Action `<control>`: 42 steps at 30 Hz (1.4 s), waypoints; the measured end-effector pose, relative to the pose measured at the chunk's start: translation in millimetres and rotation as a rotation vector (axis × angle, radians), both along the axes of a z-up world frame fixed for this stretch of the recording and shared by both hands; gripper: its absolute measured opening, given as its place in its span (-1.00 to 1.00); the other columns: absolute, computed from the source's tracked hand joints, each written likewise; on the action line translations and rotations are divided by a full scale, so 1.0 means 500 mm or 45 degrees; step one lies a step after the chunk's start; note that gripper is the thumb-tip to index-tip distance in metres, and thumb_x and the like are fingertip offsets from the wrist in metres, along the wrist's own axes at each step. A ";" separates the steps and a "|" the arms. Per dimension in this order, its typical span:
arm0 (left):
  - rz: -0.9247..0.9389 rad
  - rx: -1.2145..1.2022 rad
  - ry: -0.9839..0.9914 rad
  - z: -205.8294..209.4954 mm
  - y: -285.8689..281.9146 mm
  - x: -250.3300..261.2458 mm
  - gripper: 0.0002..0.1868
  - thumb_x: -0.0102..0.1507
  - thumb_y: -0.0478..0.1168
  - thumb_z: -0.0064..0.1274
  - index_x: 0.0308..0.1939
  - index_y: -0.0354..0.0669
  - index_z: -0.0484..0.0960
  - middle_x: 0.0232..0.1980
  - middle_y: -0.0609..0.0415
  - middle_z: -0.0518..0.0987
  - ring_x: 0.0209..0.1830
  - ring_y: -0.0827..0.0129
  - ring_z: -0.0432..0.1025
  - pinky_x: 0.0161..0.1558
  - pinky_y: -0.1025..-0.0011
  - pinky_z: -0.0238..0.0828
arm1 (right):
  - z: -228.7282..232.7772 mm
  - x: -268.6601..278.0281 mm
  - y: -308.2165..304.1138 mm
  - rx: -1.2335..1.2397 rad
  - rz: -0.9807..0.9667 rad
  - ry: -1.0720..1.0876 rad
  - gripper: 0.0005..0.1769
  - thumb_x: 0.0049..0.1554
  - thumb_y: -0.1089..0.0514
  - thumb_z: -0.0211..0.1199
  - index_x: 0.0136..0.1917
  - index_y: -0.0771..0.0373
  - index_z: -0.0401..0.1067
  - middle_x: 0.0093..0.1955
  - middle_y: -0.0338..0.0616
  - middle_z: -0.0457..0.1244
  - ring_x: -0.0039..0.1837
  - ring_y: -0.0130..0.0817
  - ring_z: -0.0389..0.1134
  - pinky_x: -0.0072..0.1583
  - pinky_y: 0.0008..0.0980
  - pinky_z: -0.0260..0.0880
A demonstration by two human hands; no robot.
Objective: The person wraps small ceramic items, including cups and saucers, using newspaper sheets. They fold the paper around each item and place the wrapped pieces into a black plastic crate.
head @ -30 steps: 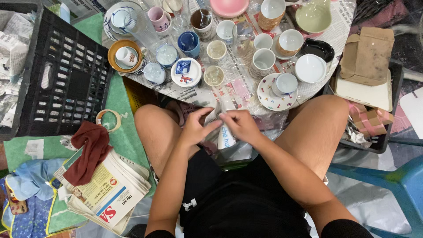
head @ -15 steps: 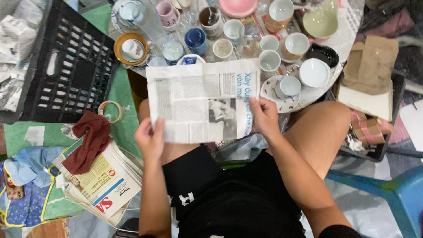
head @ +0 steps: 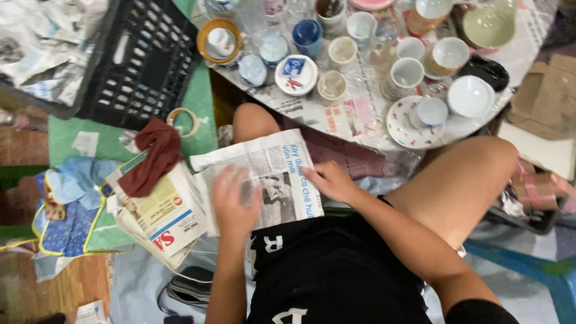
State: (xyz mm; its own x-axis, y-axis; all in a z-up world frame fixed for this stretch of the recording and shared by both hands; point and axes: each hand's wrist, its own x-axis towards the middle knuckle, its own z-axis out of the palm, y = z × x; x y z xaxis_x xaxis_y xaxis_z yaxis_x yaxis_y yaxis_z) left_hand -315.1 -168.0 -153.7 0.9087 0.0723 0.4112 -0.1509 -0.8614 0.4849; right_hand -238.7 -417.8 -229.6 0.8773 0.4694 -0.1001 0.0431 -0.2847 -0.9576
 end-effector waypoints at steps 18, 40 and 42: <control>-0.248 0.201 0.168 -0.058 -0.119 0.096 -0.56 0.22 0.02 0.22 0.14 0.01 0.72 0.55 -0.11 0.32 0.61 -0.07 0.07 0.50 -0.20 -0.26 | 0.000 0.104 -0.338 -0.851 -0.790 -0.193 -0.65 0.17 -0.02 0.38 0.10 0.26 0.59 0.44 0.22 0.17 0.08 0.10 0.42 0.15 -0.06 0.38; -0.263 0.150 0.110 -0.060 -0.120 0.102 -0.67 0.22 -0.02 0.21 0.03 0.03 0.76 0.51 -0.09 0.36 0.59 -0.05 0.09 0.51 -0.16 -0.27 | -0.009 0.115 -0.198 -0.552 -0.376 -0.457 -0.73 0.10 0.14 0.34 0.06 0.27 0.58 0.13 0.03 0.32 0.10 0.06 0.39 0.12 -0.11 0.38; -0.260 0.146 0.111 -0.059 -0.120 0.100 -0.67 0.22 -0.02 0.21 0.03 0.03 0.76 0.51 -0.09 0.37 0.59 -0.05 0.09 0.50 -0.16 -0.27 | -0.026 0.123 -0.194 -0.577 -0.371 -0.508 -0.74 0.10 0.15 0.35 0.05 0.29 0.57 0.12 0.02 0.32 0.11 0.06 0.39 0.12 -0.10 0.38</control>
